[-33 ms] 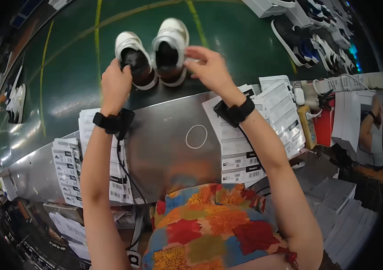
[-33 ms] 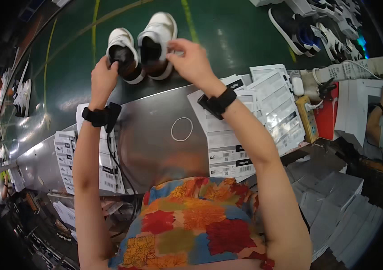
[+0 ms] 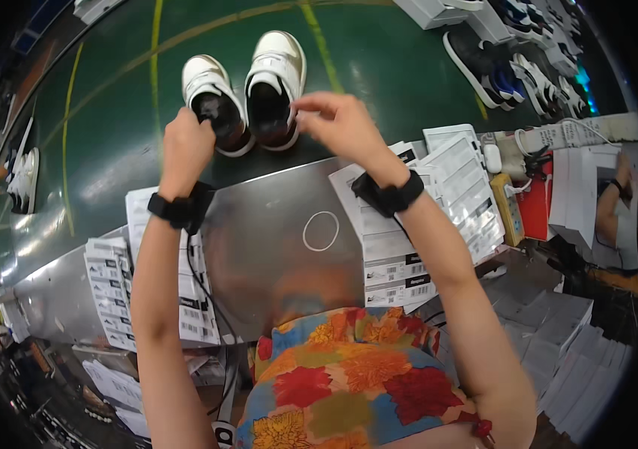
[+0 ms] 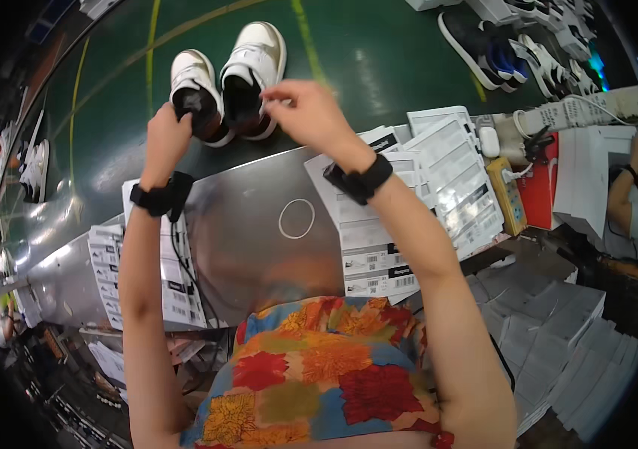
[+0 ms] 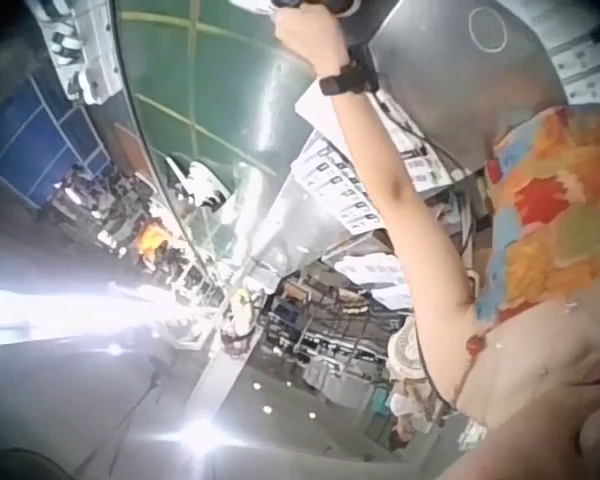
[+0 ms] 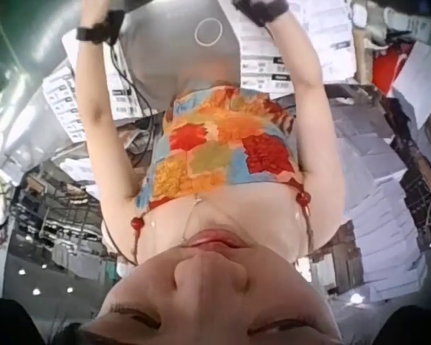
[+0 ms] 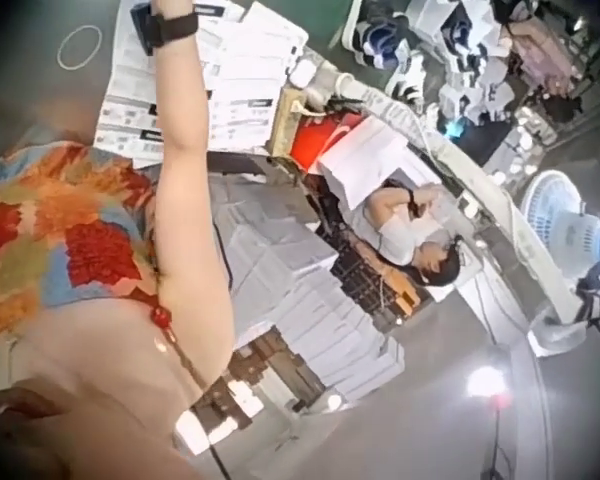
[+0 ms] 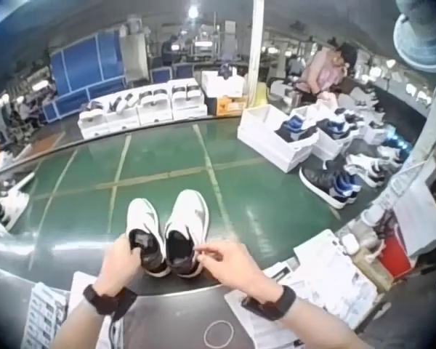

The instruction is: The recorder checks shoe labels and sizes against physical shoes on a manufacturing conveyor belt, then places tags on the shoes.

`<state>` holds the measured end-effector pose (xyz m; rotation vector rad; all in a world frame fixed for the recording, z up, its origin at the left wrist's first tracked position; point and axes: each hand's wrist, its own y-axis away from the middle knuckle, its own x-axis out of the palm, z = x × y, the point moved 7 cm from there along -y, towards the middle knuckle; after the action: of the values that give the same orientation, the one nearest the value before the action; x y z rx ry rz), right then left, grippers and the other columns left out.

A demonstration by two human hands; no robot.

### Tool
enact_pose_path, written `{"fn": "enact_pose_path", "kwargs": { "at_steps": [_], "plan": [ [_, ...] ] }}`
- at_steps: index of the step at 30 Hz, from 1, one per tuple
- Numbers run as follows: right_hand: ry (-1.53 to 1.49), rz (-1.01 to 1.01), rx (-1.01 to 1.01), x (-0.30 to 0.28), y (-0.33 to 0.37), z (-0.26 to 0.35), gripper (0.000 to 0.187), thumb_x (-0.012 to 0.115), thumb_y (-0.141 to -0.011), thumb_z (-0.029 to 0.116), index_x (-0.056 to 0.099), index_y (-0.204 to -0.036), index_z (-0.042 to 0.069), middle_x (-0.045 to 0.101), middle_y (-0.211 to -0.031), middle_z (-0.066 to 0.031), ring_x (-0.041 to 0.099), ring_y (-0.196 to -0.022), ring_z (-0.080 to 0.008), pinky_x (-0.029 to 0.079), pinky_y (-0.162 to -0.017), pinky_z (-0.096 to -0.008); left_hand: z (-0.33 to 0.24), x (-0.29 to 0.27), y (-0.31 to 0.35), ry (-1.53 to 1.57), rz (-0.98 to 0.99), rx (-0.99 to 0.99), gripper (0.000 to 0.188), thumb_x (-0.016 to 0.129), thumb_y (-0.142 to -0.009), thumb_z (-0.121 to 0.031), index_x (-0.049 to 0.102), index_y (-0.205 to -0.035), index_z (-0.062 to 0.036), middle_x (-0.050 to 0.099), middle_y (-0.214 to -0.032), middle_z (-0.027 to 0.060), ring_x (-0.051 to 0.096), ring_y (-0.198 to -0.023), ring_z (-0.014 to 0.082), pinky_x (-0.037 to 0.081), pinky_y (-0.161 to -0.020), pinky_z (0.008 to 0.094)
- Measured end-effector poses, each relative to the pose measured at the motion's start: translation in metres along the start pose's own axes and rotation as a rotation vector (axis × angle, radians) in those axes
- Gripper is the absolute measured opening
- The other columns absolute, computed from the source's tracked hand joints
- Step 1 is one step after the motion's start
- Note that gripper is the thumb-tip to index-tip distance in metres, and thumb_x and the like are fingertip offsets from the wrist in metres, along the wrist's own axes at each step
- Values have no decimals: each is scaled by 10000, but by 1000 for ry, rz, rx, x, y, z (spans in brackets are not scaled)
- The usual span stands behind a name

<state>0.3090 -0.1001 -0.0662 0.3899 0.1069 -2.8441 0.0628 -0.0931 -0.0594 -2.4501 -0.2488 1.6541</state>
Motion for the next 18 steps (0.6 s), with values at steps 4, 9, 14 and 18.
{"fn": "enact_pose_path", "kwargs": {
  "at_steps": [4, 9, 14, 18],
  "plan": [
    [182, -334, 65, -73, 90, 35, 194, 689, -855, 143, 689, -986, 0, 718, -850, -110, 698, -775, -179, 532, -662, -273, -72, -50, 30, 54, 45, 164, 268, 647, -806, -63, 647, -1054, 39, 676, -887, 225, 656, -810, 383, 510, -726, 449],
    [564, -339, 443, -131, 209, -12, 293, 717, -838, 211, 644, -1021, -5, 653, -888, -139, 655, -808, -252, 516, -705, -329, -184, -16, 80, 530, 513, 455, 347, 688, -828, -145, 639, -1145, -10, 690, -995, 164, 671, -849, 282, 530, -725, 361],
    [578, -284, 461, -105, 225, -19, 392, 686, -863, 278, 600, -1138, 13, 549, -1024, -157, 583, -905, -322, 480, -778, -383, -225, 59, 109, 313, 368, 595, 634, 785, -700, -160, 507, -1234, 41, 554, -1028, 201, 527, -999, 355, 446, -849, 417],
    [775, -349, 341, -122, 230, -21, 359, 621, -909, 212, 592, -1220, 35, 540, -1006, -149, 573, -896, -321, 475, -775, -386, -226, 55, 129, 238, 337, 574, 561, 771, -659, -91, 523, -1143, 46, 520, -995, 187, 491, -1000, 368, 432, -856, 417]
  ]
}}
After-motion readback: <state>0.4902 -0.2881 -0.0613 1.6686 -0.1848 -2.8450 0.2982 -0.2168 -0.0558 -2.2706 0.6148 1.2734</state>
